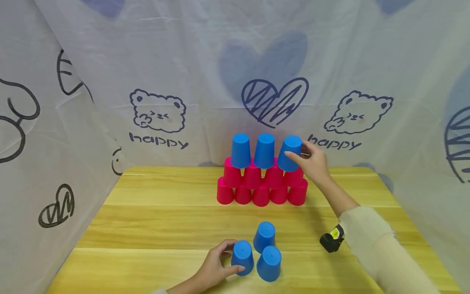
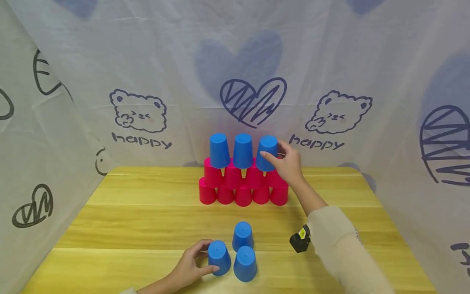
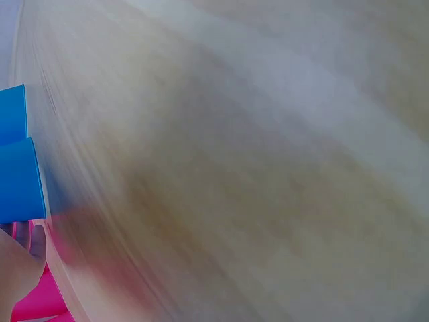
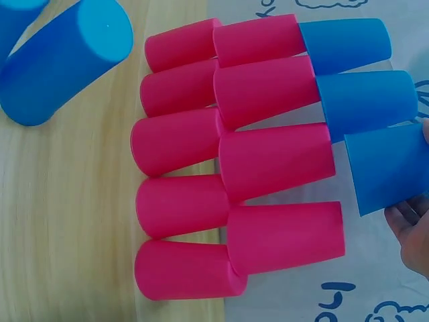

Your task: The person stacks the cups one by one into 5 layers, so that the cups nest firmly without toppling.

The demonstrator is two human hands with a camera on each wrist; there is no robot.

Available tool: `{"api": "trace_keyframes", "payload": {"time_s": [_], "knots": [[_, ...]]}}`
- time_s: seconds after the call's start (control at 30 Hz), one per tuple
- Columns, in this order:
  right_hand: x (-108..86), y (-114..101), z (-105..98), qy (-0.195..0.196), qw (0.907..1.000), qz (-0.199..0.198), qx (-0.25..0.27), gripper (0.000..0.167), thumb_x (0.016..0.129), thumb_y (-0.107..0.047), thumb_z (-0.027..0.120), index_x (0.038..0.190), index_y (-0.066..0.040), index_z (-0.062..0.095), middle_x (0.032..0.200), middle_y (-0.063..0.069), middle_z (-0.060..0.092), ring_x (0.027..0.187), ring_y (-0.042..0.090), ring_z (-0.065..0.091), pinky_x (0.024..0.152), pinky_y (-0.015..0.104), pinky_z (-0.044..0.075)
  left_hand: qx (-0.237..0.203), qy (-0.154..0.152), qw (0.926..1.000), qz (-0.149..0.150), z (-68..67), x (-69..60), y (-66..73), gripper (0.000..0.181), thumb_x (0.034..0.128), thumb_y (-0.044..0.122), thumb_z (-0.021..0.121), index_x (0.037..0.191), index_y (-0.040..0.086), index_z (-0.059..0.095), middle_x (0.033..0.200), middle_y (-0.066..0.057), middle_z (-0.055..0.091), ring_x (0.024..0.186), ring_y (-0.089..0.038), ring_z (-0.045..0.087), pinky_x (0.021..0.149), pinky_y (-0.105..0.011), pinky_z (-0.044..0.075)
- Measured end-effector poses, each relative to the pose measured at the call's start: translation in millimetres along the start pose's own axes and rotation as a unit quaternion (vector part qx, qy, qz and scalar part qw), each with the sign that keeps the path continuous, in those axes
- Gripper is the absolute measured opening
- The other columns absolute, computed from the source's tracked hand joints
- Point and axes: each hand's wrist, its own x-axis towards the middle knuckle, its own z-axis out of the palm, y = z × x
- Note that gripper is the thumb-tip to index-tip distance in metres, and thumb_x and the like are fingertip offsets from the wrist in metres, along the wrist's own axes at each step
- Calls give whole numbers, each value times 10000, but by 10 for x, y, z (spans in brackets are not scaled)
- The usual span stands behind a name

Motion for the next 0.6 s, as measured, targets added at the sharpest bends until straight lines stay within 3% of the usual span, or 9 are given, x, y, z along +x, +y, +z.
{"api": "trace_keyframes", "payload": {"time_s": [0.07,0.17,0.23,0.3,0.33,0.43,0.6], "knots": [[162,323,91,152,9996,-100,195,612,809,-364,701,1324,-102,497,1246,155,581,1132,292,555,953,366,491,10,10,10000,3,-11,-10,6,499,790,275,733,1213,97,535,1175,-67,621,1067,-144,580,890,-240,500],[291,532,144,174,9996,-48,239,644,795,-404,703,1340,-139,486,1277,134,566,1153,283,540,961,370,485,26,13,10000,31,-13,-12,18,502,790,277,733,1214,95,535,1175,-73,622,1063,-137,579,890,-247,502],[309,497,166,258,9996,-3,98,649,798,-408,699,1349,-147,476,1288,140,557,1159,300,535,958,391,486,35,25,10000,52,-11,-7,16,504,787,278,735,1214,98,536,1173,-72,624,1059,-118,578,885,-241,501],[203,202,118,94,9997,158,-135,643,844,-363,658,1375,-79,431,1321,219,509,1200,403,487,992,533,419,53,24,10000,80,-11,-7,11,504,788,277,735,1214,95,536,1171,-74,625,1055,-108,578,881,-241,503],[185,141,118,87,9996,194,-194,626,862,-338,641,1374,-51,423,1319,243,500,1197,425,480,988,546,415,59,22,9999,98,-11,-7,11,502,789,275,733,1214,93,536,1170,-77,625,1054,-109,579,878,-243,504],[138,-10,106,52,9989,352,-296,606,888,-292,613,1380,-13,396,1330,265,480,1208,441,466,994,548,408,63,25,9999,95,-12,-7,7,502,791,274,733,1213,90,536,1169,-76,625,1053,-119,582,872,-247,506],[141,-26,121,95,9986,450,-242,610,891,-311,608,1390,-37,390,1340,228,491,1228,399,472,1015,511,408,63,16,10000,45,-14,-1,5,511,789,290,732,1221,103,532,1179,-61,622,1063,-121,578,876,-239,500]]}}
